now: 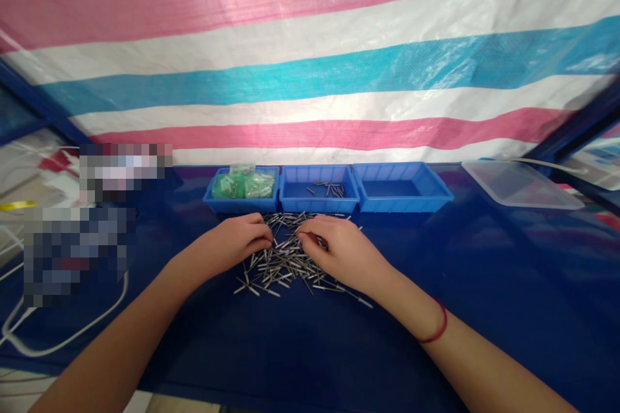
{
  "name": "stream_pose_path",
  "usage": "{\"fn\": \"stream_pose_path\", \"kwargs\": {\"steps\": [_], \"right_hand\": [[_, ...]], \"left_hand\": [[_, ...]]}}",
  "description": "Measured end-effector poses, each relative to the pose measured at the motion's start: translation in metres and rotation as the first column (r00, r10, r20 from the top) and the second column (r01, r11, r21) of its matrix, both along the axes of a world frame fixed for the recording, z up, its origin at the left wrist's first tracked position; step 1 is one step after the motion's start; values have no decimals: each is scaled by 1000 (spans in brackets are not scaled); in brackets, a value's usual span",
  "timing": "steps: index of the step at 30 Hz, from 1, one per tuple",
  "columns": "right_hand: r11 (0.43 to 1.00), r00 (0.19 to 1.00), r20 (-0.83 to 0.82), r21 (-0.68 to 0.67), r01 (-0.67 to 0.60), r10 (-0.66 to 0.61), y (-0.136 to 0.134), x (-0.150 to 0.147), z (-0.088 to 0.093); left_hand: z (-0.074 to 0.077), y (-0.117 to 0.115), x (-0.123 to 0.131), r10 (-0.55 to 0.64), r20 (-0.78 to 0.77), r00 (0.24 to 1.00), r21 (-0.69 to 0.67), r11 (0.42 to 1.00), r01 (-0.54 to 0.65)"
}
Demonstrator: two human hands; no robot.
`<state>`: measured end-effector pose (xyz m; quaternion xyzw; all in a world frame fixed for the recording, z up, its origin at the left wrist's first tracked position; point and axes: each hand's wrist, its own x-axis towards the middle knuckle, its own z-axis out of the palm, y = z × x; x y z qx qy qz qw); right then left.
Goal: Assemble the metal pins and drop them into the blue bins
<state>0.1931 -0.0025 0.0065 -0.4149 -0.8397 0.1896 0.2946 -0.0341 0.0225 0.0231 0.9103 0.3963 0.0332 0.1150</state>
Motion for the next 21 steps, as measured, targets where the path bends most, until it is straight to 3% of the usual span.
{"fn": "stream_pose_path", "kwargs": {"steps": [5, 10, 14, 21], "right_hand": [[1000, 1000, 20, -19, 6, -6, -1, -1, 0], [992, 992, -67, -69, 103, -107, -4, -4, 0], [973, 950, -251, -182, 143, -186, -7, -8, 0], [956, 873, -427, -264, 131, -237, -7, -10, -5]], "left_hand": [[7, -1, -1, 15, -20, 1000, 27, 1000, -14], [18, -5, 5, 38, 295, 955, -17, 999, -35], [12, -13, 19, 90, 479, 873, -69, 995, -65], [-3, -21, 34, 205, 584, 785, -166, 977, -132]]}}
